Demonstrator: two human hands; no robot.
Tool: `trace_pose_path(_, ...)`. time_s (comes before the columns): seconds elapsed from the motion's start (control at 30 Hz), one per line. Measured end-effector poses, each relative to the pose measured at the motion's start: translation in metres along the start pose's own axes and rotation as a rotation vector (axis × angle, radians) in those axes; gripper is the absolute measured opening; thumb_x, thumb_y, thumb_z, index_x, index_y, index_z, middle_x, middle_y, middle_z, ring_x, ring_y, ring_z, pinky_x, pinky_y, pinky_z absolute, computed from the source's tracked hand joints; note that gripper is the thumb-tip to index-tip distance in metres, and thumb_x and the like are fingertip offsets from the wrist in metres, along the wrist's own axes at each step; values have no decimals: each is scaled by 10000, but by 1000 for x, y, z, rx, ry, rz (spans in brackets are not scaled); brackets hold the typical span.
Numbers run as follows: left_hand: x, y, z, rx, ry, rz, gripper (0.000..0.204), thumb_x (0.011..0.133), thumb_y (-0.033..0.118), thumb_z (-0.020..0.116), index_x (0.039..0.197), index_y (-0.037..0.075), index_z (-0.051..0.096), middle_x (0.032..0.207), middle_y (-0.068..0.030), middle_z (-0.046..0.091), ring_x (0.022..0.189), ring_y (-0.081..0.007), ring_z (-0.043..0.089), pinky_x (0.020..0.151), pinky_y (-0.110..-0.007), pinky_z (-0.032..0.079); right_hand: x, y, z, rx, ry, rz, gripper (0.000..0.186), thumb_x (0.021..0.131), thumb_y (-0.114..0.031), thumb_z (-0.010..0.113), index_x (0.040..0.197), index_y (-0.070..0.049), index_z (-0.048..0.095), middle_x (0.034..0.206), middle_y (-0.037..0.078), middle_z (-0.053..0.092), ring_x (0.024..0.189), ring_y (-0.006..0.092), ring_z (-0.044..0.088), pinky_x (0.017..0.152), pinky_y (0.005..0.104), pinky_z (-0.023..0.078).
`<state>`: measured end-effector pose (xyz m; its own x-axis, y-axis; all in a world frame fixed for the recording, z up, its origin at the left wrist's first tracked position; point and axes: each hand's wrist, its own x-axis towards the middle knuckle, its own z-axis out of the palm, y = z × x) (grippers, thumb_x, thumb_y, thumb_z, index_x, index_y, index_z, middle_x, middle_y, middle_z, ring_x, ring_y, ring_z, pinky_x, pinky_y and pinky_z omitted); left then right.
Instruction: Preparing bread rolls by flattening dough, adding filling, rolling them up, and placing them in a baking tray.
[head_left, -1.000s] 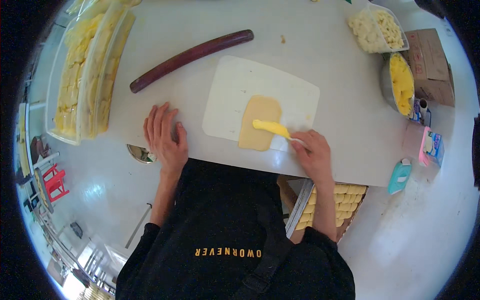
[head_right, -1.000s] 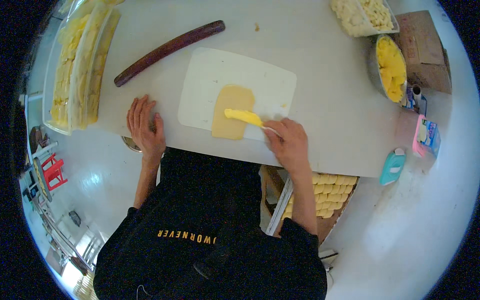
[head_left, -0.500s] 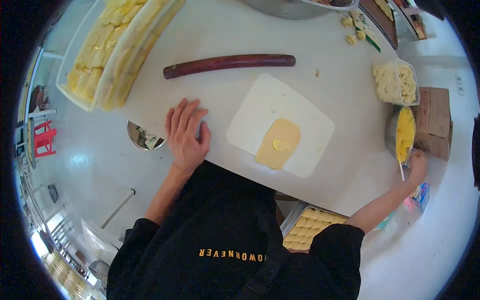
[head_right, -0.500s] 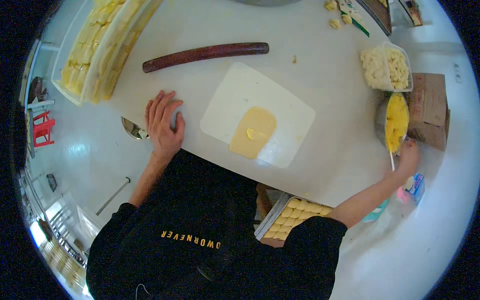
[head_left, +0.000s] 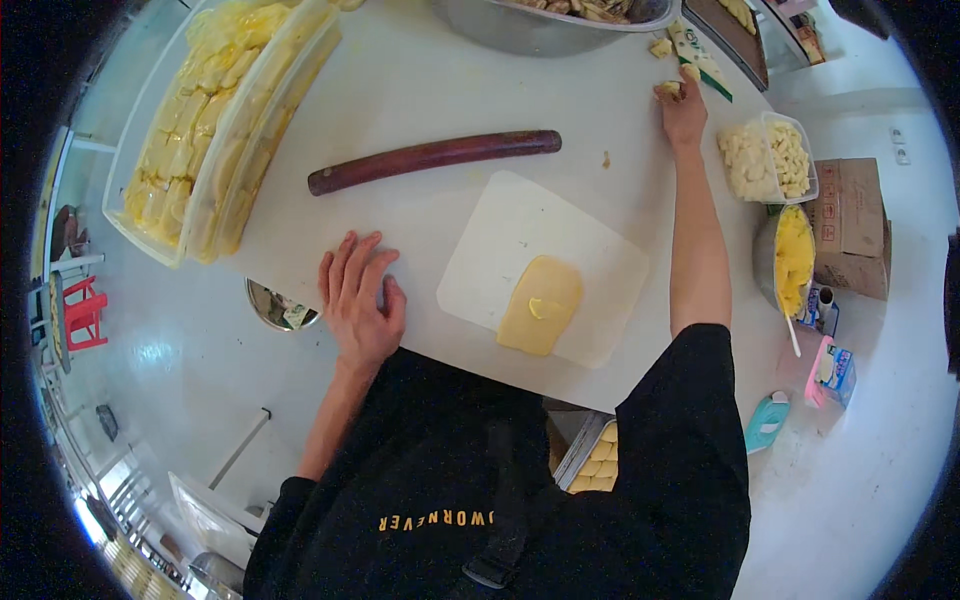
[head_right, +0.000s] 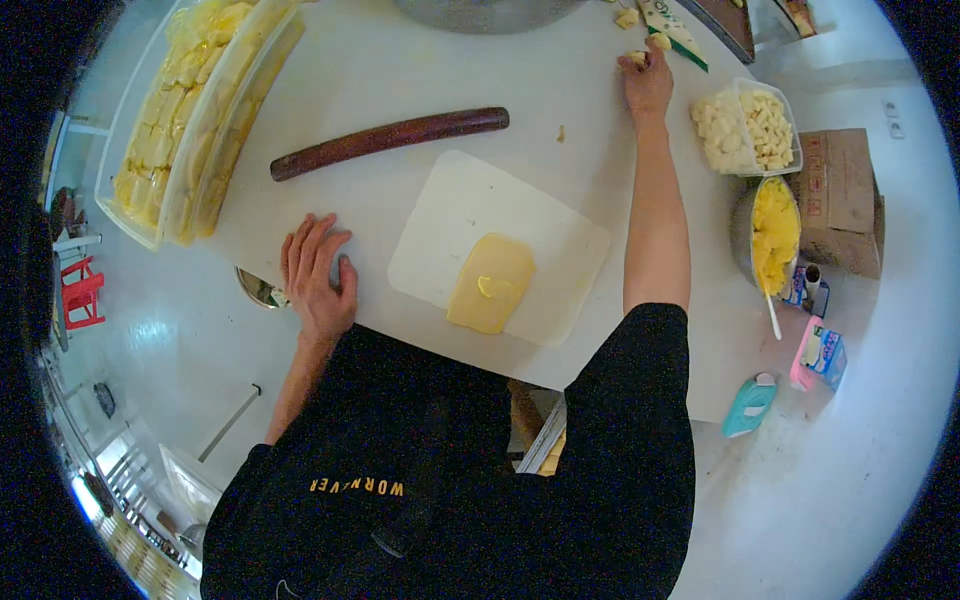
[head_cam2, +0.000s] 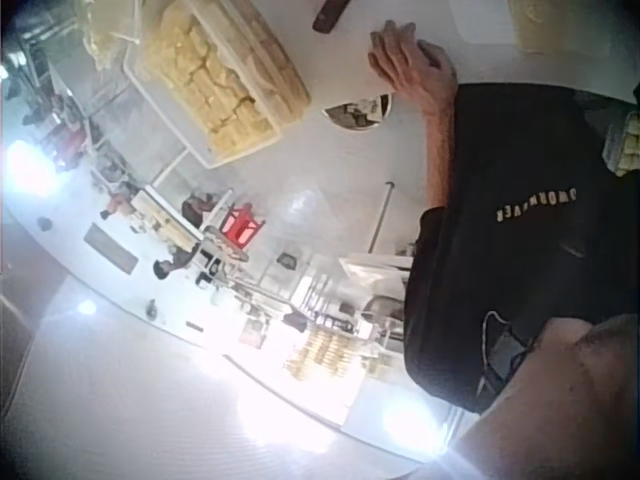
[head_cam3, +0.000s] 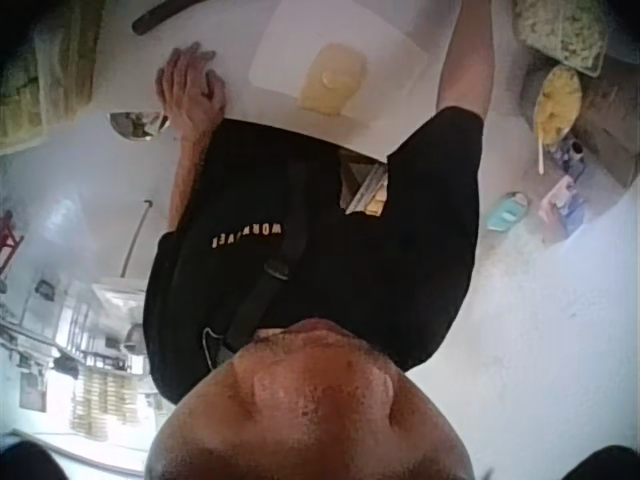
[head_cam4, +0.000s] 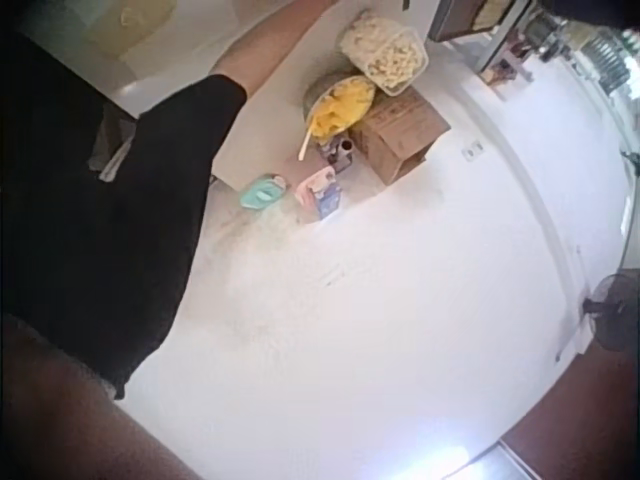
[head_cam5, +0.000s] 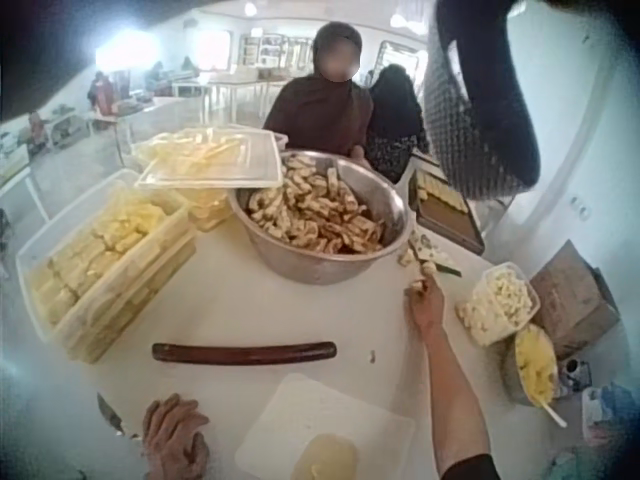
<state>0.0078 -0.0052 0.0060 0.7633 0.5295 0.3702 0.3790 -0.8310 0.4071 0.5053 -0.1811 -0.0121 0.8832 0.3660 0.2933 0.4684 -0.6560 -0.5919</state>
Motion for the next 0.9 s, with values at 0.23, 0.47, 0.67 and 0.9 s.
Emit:
trace_pose_path(0.23, -4, -4, 4, 5, 5, 10, 302, 764, 58, 611, 1054, 123, 664, 1287, -46, 609, 1289, -300, 504, 1118, -483, 311, -118, -71, -63, 174, -15, 31, 600, 858, -153, 753, 1383, -25, 491, 1021, 96, 676, 859, 153, 624, 825, 297, 513)
trace_pose_path(0.47, -1, 0, 4, 11, 16, 50, 289, 774, 46, 607, 1048, 119, 664, 1268, -45, 615, 1276, -299, 512, 1113, -484, 315, -284, -173, -106, 326, 19, -376, 586, 772, -94, 808, 1303, -46, 566, 1099, 80, 641, 971, 207, 600, 904, 334, 480)
trace_pose_path(0.67, -4, 26, -9, -286, -153, 147, 256, 777, -5, 608, 1000, 100, 678, 1171, -69, 640, 1167, -293, 569, 1021, -440, 420, -335, -158, -79, 37, -16, -194, 312, 695, -104, 808, 988, -74, 703, 969, 67, 627, 861, 242, 599, 795, 344, 474)
trace_pose_path(0.9, -11, 69, 10, -550, -520, 408, 264, 749, 99, 742, 1003, 83, 675, 1052, -63, 634, 1008, -260, 589, 847, -369, 516, -355, -152, -78, -79, -353, -526, 248, 675, -99, 791, 912, -77, 719, 783, 31, 570, 752, 212, 563, 642, 352, 436)
